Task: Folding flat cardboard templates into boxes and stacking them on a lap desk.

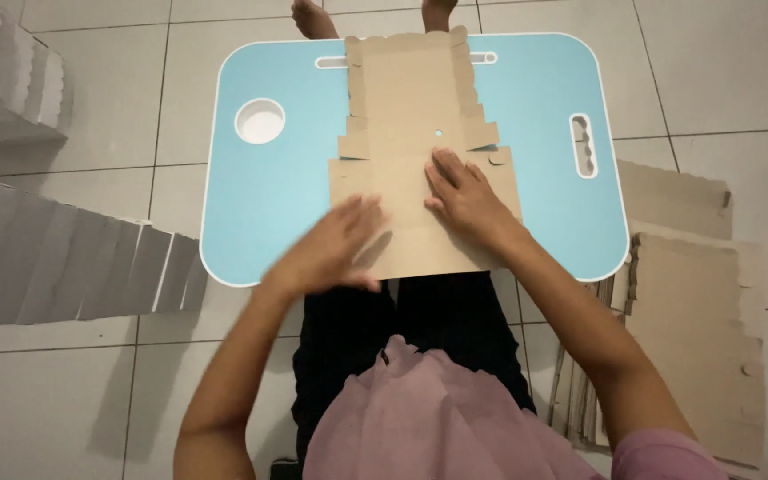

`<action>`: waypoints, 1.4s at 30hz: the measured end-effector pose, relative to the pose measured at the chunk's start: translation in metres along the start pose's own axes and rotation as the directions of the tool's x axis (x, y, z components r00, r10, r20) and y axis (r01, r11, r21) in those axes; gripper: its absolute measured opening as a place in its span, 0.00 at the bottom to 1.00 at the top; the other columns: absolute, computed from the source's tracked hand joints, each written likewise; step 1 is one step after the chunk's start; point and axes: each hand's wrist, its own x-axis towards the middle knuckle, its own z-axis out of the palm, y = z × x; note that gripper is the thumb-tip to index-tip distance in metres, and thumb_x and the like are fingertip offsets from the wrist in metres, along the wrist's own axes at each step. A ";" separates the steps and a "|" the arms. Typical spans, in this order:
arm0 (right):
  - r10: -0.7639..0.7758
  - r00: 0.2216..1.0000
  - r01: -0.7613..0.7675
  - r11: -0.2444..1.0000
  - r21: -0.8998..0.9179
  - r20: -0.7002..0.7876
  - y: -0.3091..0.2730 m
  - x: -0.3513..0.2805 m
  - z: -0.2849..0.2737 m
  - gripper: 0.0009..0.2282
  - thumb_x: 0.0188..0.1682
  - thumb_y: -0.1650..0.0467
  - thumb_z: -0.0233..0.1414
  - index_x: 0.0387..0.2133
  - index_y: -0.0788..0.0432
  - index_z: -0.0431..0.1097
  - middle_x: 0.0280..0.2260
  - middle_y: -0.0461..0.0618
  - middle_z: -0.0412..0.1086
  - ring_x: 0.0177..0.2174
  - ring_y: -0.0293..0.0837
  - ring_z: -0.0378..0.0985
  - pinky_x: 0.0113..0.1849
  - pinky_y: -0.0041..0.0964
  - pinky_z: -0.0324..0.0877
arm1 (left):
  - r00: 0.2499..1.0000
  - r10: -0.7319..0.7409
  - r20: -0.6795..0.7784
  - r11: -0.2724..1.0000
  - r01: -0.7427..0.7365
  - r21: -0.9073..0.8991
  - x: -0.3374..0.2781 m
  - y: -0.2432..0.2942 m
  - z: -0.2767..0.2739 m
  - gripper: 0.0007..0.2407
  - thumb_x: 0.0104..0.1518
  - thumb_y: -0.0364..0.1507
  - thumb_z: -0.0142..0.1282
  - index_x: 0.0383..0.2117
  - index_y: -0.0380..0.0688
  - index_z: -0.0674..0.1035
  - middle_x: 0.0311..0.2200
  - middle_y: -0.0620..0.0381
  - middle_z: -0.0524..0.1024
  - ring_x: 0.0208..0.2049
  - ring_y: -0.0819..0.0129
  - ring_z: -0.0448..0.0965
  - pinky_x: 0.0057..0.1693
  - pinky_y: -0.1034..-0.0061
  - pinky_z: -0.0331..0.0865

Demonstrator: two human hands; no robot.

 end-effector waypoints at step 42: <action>0.093 0.992 -0.107 0.980 -0.166 -0.089 -0.002 -0.083 0.034 0.45 0.49 0.43 0.42 0.68 0.68 0.49 0.69 0.72 0.46 0.68 0.67 0.45 0.64 0.64 0.44 | 0.877 -0.456 0.151 0.872 0.407 0.271 0.006 0.038 0.048 0.46 0.54 0.61 0.45 0.72 0.41 0.47 0.73 0.38 0.38 0.73 0.39 0.33 0.71 0.42 0.36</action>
